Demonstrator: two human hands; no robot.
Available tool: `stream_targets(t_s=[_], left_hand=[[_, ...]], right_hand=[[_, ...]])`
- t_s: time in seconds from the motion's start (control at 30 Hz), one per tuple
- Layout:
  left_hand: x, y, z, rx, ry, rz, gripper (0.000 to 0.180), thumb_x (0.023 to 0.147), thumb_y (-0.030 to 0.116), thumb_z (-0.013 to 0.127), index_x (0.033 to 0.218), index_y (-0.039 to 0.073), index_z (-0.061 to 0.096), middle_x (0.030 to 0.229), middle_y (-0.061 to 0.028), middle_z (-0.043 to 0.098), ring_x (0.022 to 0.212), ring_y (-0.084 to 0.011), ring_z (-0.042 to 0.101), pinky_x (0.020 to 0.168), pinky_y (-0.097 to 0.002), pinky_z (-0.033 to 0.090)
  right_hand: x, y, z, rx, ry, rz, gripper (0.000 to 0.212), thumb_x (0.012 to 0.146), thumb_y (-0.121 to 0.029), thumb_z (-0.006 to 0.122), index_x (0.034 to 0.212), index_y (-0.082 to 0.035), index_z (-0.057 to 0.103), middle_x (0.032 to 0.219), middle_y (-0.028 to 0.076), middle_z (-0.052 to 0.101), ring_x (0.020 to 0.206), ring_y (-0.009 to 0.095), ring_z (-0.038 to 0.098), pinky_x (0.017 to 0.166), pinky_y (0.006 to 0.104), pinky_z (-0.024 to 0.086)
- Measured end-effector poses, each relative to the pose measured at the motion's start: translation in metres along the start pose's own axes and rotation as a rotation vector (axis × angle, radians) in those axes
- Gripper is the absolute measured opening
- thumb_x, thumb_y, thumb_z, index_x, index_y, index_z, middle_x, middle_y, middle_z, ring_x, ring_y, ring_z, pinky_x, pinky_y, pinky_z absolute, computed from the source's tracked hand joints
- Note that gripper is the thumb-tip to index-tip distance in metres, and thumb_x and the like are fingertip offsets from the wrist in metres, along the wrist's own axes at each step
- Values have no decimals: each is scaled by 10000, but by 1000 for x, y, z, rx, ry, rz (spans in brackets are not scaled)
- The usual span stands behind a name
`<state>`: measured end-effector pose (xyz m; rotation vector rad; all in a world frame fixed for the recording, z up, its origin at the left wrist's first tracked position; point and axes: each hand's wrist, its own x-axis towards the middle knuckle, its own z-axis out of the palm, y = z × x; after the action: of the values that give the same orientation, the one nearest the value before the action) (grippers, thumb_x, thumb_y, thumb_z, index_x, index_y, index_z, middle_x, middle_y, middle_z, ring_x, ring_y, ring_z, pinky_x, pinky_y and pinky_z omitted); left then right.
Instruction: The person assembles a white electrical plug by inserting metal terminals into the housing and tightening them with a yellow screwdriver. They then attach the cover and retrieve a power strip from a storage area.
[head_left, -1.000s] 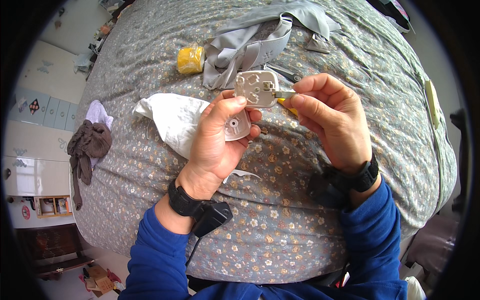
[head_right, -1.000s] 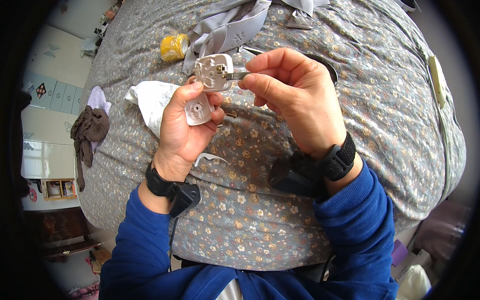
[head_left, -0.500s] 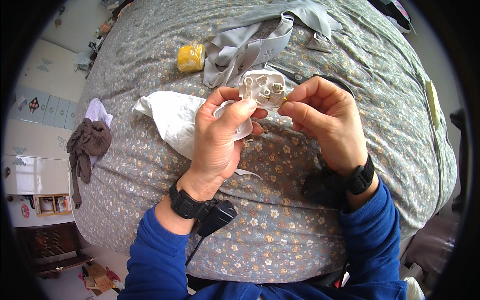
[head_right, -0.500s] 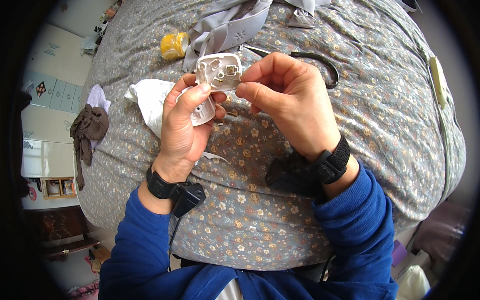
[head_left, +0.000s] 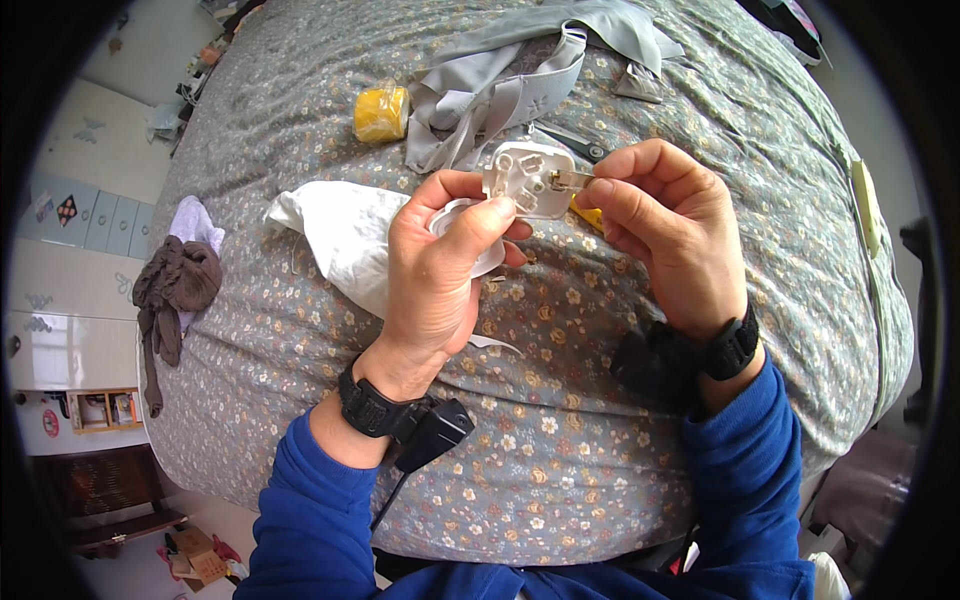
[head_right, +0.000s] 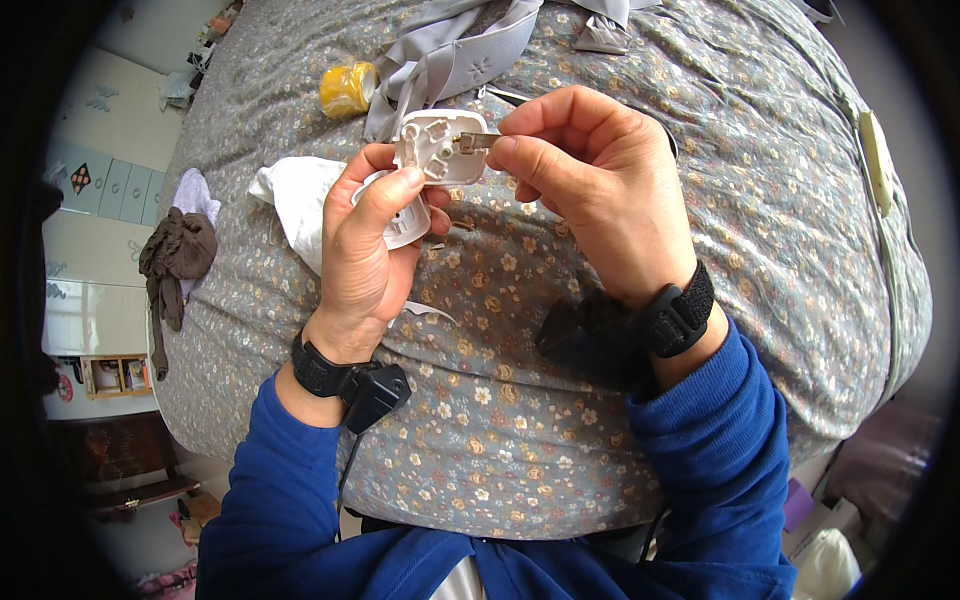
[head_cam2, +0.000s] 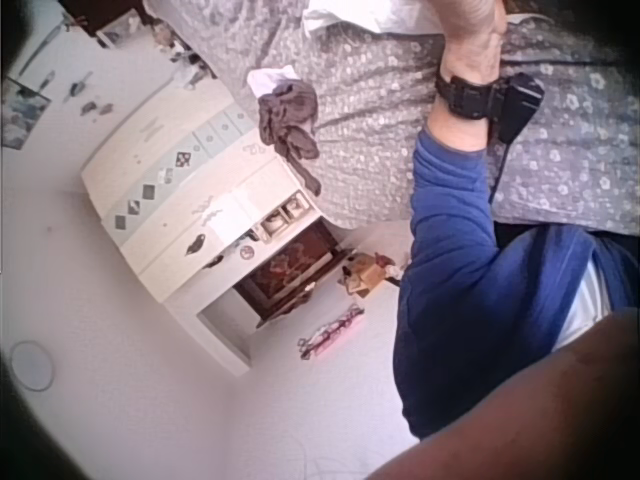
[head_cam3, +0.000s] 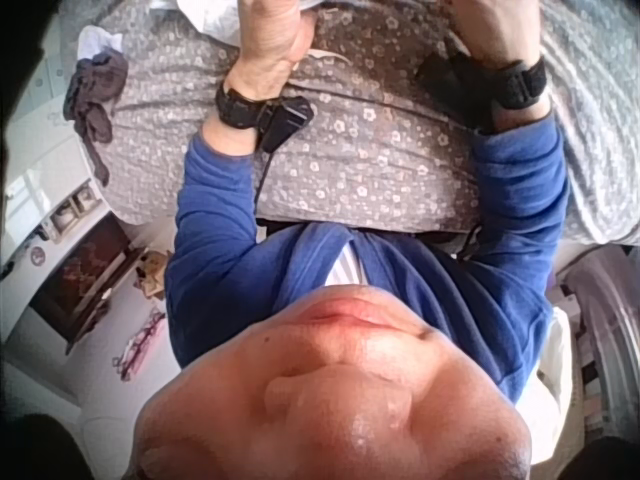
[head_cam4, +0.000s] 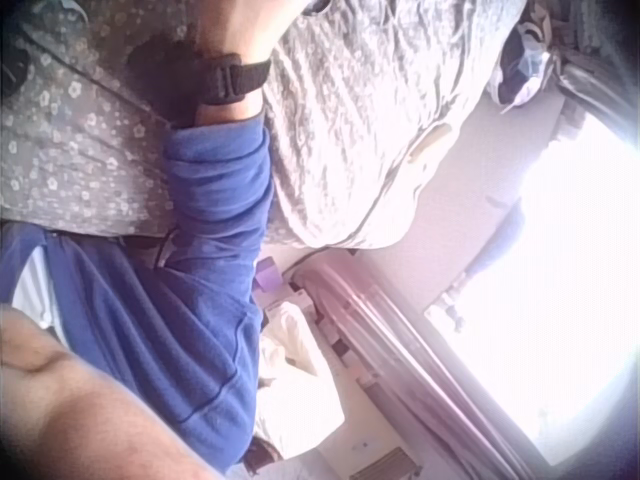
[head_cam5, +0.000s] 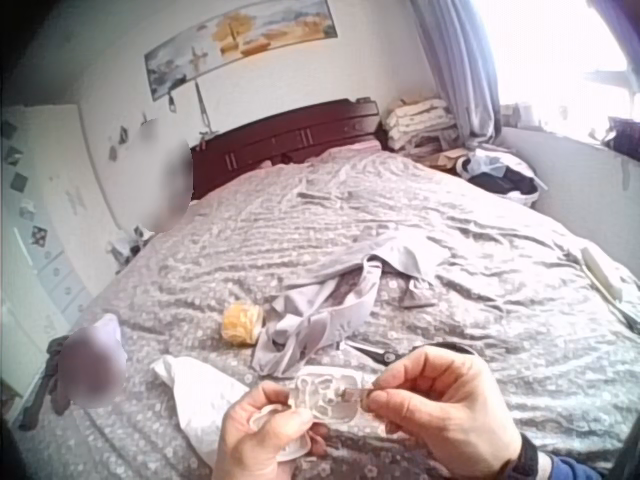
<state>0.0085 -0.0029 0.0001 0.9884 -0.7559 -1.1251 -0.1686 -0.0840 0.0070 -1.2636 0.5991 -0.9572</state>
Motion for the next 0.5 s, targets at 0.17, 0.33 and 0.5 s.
stream_targets(t_s=[0.17,0.33,0.5], left_hand=[[-1,0,3,78,-11,42,181,857,109,674,996,15,607,897,-65,677,766,-104,650,637,-242,532],[-2,1,4,156,-7,44,158,856,93,676,970,8,606,872,-49,666,738,-79,629,628,-227,524],[-3,0,3,222,-7,63,155,853,94,682,953,7,602,835,-32,653,702,-52,596,623,-205,503]], right_hand=[[0,-1,0,11,9,28,78,900,-50,652,970,-27,627,849,49,699,641,23,524,543,145,389],[0,-2,-1,22,-7,0,97,877,-57,694,948,0,662,797,15,676,681,41,585,610,179,475],[1,1,-1,-60,4,-38,106,872,-47,698,957,5,663,802,10,675,689,38,586,620,180,477]])
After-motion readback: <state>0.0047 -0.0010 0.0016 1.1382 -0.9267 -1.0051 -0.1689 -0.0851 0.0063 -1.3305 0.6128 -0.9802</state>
